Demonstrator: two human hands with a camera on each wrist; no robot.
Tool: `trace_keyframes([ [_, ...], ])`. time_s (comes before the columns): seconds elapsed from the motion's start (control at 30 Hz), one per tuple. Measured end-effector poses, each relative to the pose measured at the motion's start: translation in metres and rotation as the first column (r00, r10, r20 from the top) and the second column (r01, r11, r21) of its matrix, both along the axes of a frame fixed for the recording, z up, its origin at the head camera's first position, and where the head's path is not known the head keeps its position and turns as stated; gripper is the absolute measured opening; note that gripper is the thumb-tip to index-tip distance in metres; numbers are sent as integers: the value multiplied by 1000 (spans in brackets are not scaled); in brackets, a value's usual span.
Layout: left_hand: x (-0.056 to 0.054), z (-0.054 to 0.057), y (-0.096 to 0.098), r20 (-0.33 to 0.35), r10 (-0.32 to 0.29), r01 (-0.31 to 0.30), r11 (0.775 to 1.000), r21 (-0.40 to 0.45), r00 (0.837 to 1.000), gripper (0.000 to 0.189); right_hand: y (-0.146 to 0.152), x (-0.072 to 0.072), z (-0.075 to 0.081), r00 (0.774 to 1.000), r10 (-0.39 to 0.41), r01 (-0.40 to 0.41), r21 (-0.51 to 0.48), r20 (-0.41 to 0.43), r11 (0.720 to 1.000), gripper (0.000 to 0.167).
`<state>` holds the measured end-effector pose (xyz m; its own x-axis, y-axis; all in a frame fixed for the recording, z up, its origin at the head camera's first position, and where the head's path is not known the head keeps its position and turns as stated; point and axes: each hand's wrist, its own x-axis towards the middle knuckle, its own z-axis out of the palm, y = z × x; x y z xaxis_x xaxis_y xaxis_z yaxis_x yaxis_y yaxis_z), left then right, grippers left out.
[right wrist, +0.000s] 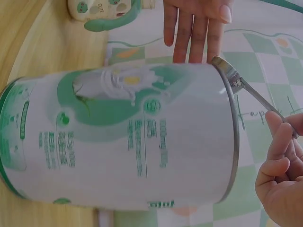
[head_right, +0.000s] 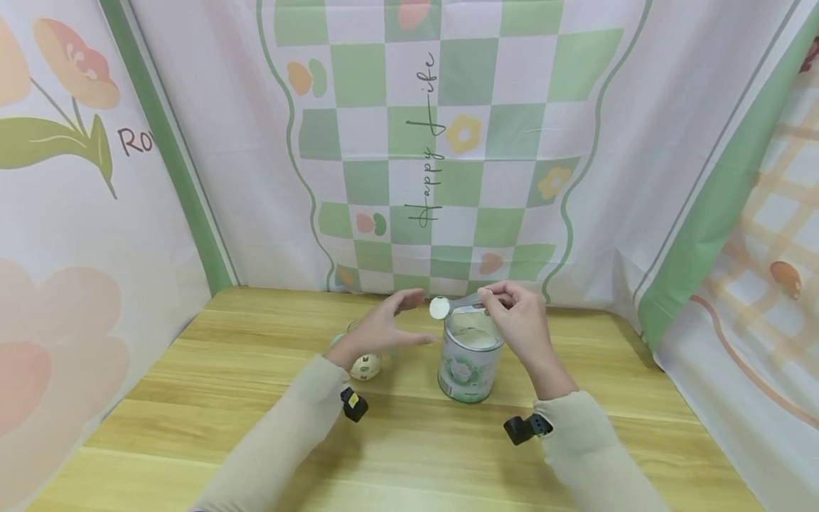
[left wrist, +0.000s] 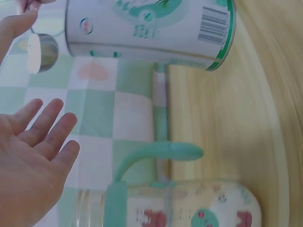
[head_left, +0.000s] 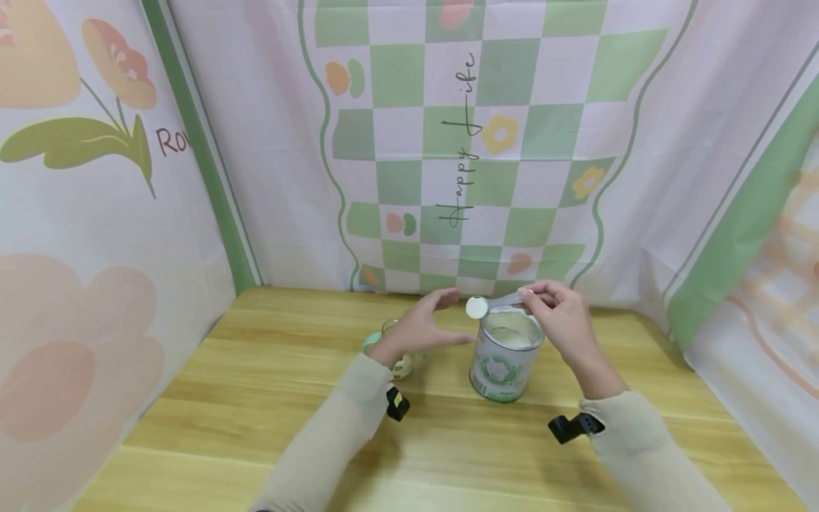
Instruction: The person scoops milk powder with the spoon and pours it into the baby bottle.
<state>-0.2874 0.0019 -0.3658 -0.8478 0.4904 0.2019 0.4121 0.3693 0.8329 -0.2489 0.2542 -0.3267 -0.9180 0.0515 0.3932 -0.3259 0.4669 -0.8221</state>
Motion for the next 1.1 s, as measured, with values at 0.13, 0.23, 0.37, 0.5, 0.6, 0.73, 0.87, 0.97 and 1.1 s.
trace_keyframes([
  [0.13,0,2,-8,5,25,-25,1000,-13,1000,93,-7,-2,0,1000,7,-7,18,-3,1000,34],
  [0.23,0,2,-15,-1,37,-37,999,-22,999,91,-13,-5,-1,1000,25,-25,21,-12,999,33],
  [0.37,-1,2,-26,-7,38,-38,999,-17,999,87,-24,-9,-2,999,54,-54,-4,-9,999,31],
  [0.5,-1,0,-39,3,46,-46,999,-10,999,83,-35,-13,-4,997,80,-80,-32,8,996,30],
  [0.6,-1,-4,-48,-6,54,-54,999,-1,999,80,-42,-14,-5,996,90,-89,-31,16,996,30],
  [0.73,-1,-11,-60,-11,74,-73,997,5,997,77,-54,-15,-7,995,96,-95,-25,29,995,30],
  [0.87,0,-22,-71,9,97,-97,995,8,995,79,-65,-15,-10,994,104,-103,-23,38,994,29],
  [0.97,0,-30,-77,22,103,-103,994,26,994,79,-73,-15,-12,992,125,-124,-30,23,992,26],
  [1.1,3,-39,-84,50,116,-118,992,41,992,77,-82,-17,-16,989,147,-147,-28,-9,989,21],
])
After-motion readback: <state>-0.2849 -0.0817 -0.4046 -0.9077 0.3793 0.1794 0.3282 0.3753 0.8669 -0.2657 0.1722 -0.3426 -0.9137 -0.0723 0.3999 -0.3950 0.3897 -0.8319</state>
